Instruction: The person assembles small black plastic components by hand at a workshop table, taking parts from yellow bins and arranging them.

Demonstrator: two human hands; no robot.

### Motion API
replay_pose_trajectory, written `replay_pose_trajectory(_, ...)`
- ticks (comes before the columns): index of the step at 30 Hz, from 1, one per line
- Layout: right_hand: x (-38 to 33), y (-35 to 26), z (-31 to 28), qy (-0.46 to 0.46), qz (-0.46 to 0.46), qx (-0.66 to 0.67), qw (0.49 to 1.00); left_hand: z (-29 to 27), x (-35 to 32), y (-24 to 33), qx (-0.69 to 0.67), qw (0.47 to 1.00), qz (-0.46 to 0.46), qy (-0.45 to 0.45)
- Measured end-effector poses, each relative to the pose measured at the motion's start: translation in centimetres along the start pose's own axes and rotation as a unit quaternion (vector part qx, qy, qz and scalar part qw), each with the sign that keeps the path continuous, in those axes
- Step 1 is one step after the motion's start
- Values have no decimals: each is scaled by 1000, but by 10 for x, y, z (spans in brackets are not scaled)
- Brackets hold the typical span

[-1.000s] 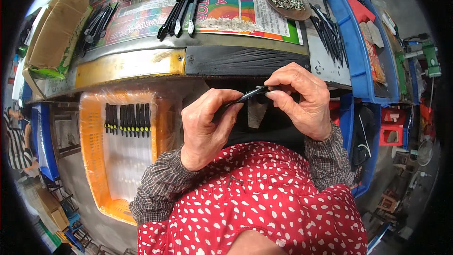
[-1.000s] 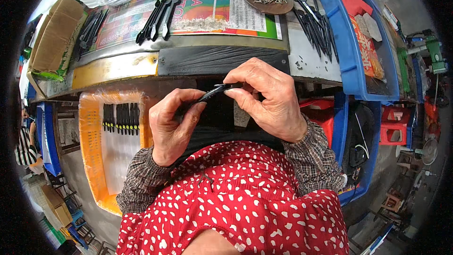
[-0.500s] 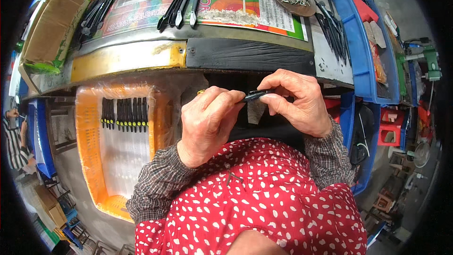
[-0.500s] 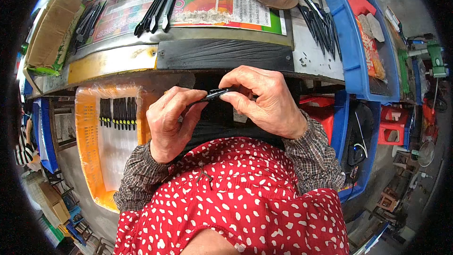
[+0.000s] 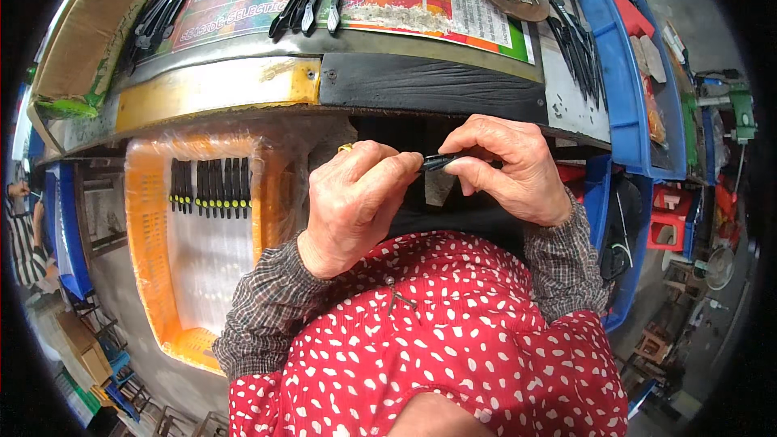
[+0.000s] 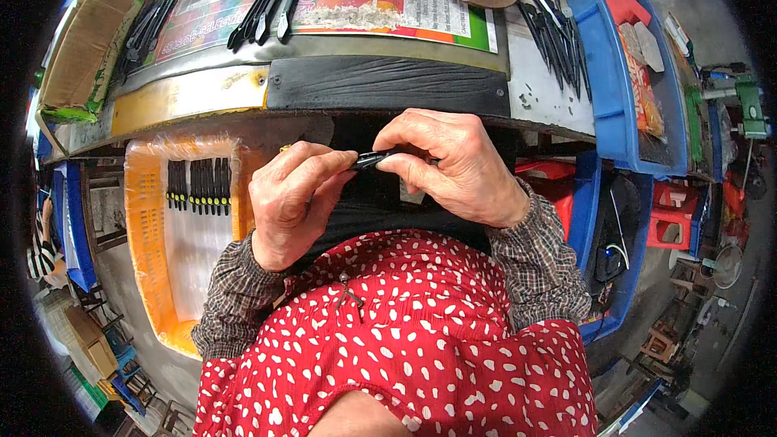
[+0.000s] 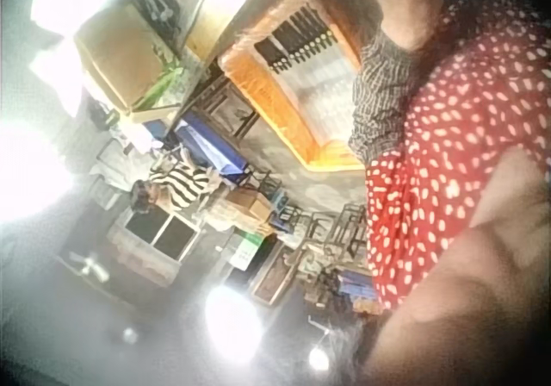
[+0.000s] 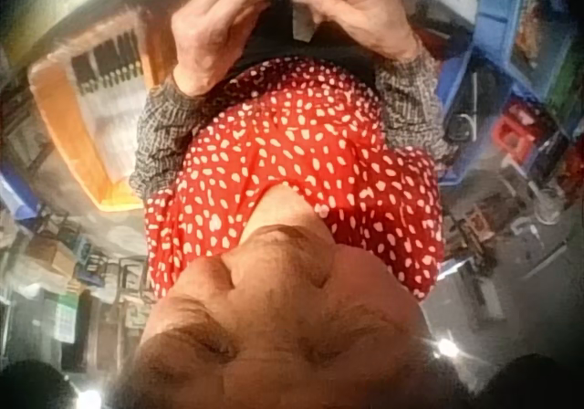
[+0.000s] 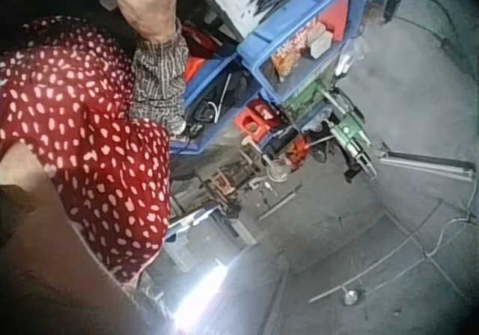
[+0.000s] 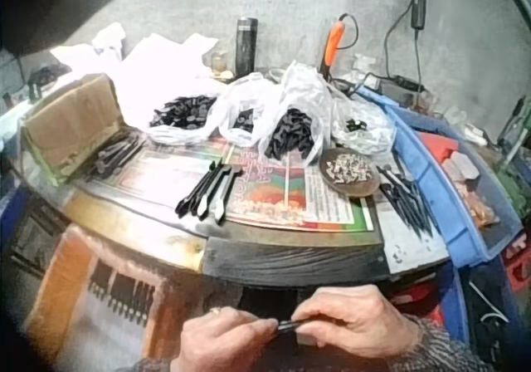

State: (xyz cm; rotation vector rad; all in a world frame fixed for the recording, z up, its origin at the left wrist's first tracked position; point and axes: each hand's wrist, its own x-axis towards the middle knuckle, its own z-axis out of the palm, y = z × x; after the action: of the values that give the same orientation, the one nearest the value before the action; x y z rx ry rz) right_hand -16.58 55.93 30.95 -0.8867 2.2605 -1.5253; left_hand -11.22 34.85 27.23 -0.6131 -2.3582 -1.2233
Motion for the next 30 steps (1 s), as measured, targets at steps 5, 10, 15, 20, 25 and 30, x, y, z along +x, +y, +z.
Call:
replay_pose_trajectory(5,0,5,1,-10,5,13,1000,0,-3,-4,-13,1000,-10,-10)
replay_pose_trajectory(10,-1,6,1,-17,-18,1,1000,-1,-3,-6,-68,996,-48,-37)
replay_pose_trajectory(15,-4,10,5,-5,-8,11,1000,6,-6,-11,-100,993,-51,-21)
replay_pose_trajectory(20,-7,16,9,12,-36,-34,999,9,-8,-8,-88,994,-62,-16)
replay_pose_trajectory(25,-11,18,12,22,1,-12,1000,13,-11,-7,-84,993,-79,-9)
replay_pose_trajectory(30,-12,20,17,40,-10,2,999,14,-14,-9,-78,995,-65,-11)
